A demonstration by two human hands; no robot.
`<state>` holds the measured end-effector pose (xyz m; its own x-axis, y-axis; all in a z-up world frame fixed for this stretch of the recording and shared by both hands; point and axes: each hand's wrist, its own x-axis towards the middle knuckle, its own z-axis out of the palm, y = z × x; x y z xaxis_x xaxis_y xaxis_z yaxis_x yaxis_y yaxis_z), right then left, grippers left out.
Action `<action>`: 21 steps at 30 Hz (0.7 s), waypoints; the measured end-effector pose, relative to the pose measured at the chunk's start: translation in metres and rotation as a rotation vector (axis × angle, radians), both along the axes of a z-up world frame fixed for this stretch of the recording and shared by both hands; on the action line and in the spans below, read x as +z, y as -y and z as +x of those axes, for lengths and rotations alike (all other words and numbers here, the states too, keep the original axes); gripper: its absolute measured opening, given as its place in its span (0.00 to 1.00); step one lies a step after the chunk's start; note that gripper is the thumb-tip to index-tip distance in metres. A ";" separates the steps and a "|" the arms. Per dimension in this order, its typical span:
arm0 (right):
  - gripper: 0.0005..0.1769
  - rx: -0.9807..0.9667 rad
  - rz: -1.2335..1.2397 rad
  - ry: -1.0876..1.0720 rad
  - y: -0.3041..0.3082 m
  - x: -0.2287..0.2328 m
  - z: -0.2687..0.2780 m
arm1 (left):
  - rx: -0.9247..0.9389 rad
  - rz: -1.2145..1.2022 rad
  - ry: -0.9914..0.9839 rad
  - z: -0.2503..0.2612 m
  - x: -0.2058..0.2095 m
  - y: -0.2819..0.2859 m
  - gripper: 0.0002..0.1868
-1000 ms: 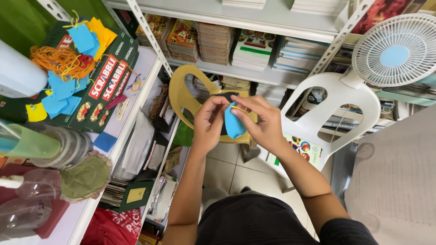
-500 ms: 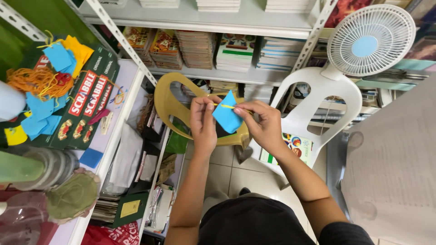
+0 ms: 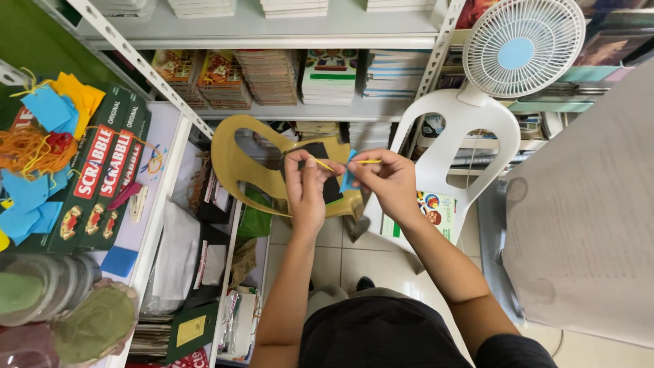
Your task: Tying yellow strings through the holes of blue and yellow paper tags.
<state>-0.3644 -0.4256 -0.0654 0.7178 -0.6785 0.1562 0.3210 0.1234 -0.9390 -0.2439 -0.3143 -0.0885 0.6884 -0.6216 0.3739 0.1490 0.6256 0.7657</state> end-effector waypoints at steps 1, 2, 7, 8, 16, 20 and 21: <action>0.08 -0.007 0.000 -0.002 -0.001 -0.002 0.001 | -0.007 0.000 -0.002 0.000 -0.001 0.002 0.06; 0.07 -0.015 0.015 0.043 -0.001 -0.004 0.002 | 0.003 0.013 -0.004 0.000 -0.002 0.004 0.07; 0.08 -0.028 0.018 0.120 -0.002 -0.022 0.010 | 0.056 0.053 0.081 0.005 -0.004 0.009 0.07; 0.08 -0.055 -0.042 0.122 -0.004 -0.021 0.012 | 0.067 0.102 0.141 0.007 -0.005 0.008 0.07; 0.10 -0.219 -0.663 -0.005 -0.013 0.013 0.021 | 0.034 0.222 0.299 0.028 0.010 0.000 0.06; 0.09 -0.201 -0.653 -0.068 -0.013 0.015 0.025 | 0.026 0.242 0.413 0.037 0.015 0.001 0.05; 0.09 -0.213 -0.672 -0.071 -0.013 0.017 0.026 | 0.048 0.252 0.469 0.039 0.015 0.002 0.04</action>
